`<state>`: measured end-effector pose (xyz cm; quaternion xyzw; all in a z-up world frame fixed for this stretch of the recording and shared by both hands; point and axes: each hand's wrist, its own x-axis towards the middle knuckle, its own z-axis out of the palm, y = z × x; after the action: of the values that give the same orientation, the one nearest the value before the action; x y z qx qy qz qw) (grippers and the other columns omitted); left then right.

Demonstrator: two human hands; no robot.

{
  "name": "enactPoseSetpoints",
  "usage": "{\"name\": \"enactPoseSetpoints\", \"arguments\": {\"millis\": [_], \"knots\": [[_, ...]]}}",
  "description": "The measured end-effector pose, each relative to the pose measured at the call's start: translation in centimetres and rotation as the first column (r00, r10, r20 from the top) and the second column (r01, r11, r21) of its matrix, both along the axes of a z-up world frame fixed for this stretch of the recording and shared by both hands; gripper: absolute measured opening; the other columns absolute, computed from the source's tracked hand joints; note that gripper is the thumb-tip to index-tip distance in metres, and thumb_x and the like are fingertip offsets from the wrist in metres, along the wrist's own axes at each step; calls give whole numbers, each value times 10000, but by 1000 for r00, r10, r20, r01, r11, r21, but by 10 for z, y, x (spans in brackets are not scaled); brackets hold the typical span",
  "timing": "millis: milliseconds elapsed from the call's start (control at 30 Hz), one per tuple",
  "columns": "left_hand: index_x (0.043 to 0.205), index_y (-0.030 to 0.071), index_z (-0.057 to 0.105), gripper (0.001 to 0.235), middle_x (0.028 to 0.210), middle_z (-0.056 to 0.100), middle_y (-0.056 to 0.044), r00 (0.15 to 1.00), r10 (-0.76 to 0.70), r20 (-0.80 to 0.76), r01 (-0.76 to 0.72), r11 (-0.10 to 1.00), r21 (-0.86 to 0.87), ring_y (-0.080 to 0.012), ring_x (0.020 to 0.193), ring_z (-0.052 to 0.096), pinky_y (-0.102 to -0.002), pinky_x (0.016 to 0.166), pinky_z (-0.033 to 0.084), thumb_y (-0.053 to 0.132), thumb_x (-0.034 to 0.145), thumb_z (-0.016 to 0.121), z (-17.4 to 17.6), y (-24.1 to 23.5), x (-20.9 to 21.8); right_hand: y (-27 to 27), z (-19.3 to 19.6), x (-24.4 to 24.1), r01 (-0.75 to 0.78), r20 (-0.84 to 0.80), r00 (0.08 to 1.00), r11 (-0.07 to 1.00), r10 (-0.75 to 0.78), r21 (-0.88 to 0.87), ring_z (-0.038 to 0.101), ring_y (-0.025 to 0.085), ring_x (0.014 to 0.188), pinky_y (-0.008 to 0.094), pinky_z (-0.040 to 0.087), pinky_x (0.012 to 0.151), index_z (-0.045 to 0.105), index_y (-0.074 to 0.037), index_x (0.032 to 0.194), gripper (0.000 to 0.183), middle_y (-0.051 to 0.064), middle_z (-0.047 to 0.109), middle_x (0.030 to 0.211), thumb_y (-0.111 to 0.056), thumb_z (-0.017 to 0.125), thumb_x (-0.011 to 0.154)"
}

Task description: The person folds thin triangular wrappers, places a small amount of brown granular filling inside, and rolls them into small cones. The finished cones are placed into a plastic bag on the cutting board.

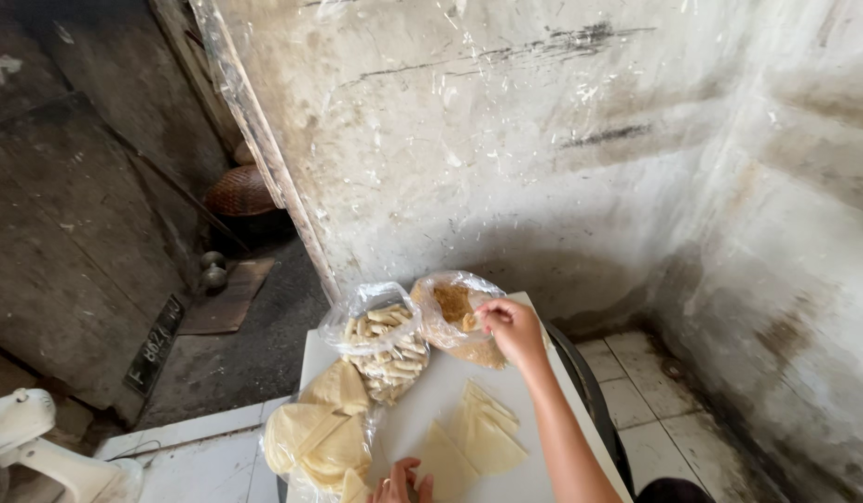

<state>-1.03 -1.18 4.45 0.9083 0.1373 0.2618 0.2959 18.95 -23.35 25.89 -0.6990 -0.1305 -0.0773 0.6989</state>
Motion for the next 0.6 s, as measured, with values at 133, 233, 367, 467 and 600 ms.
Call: {"name": "enactPoseSetpoints", "arguments": {"millis": [133,233,367,467,600], "knots": [[1198,240,656,486,907,735,14,994,-20,-105,21,1000,12,-231,912,698,-448,810,484,366,751,797,53,-13,-31,4,-41,-49,-85,-148,985,995,93,56,650,109,694,260,524,639,740,21,960,100,28,755,863,-9,677,889],[1131,180,640,329,871,721,-2,999,-29,-24,29,1000,-9,-256,912,671,-436,833,466,275,832,737,92,-30,-57,11,-77,-94,-151,-162,973,985,163,82,639,107,706,254,534,666,735,41,952,96,48,745,871,-41,702,915],[1104,159,637,277,815,697,-7,999,-52,0,52,998,20,-257,858,653,-433,799,447,223,847,720,132,-38,-67,23,-97,-146,-130,-207,969,990,137,50,645,109,687,263,526,650,733,44,953,124,57,734,840,-71,703,921],[1093,153,639,273,780,680,-8,997,-77,-4,77,997,9,-251,840,647,-431,784,434,210,840,725,143,-40,-72,31,-96,-176,-77,-256,966,989,43,-126,640,111,676,273,513,627,743,-1,987,137,85,712,784,-120,696,938],[1100,158,640,273,787,678,2,996,-82,-31,81,996,-40,-237,838,646,-416,779,429,197,841,717,144,-39,-71,35,-80,-195,62,-17,997,938,-72,-342,668,151,689,283,531,629,760,-66,1000,120,78,700,814,-148,714,925]]}}
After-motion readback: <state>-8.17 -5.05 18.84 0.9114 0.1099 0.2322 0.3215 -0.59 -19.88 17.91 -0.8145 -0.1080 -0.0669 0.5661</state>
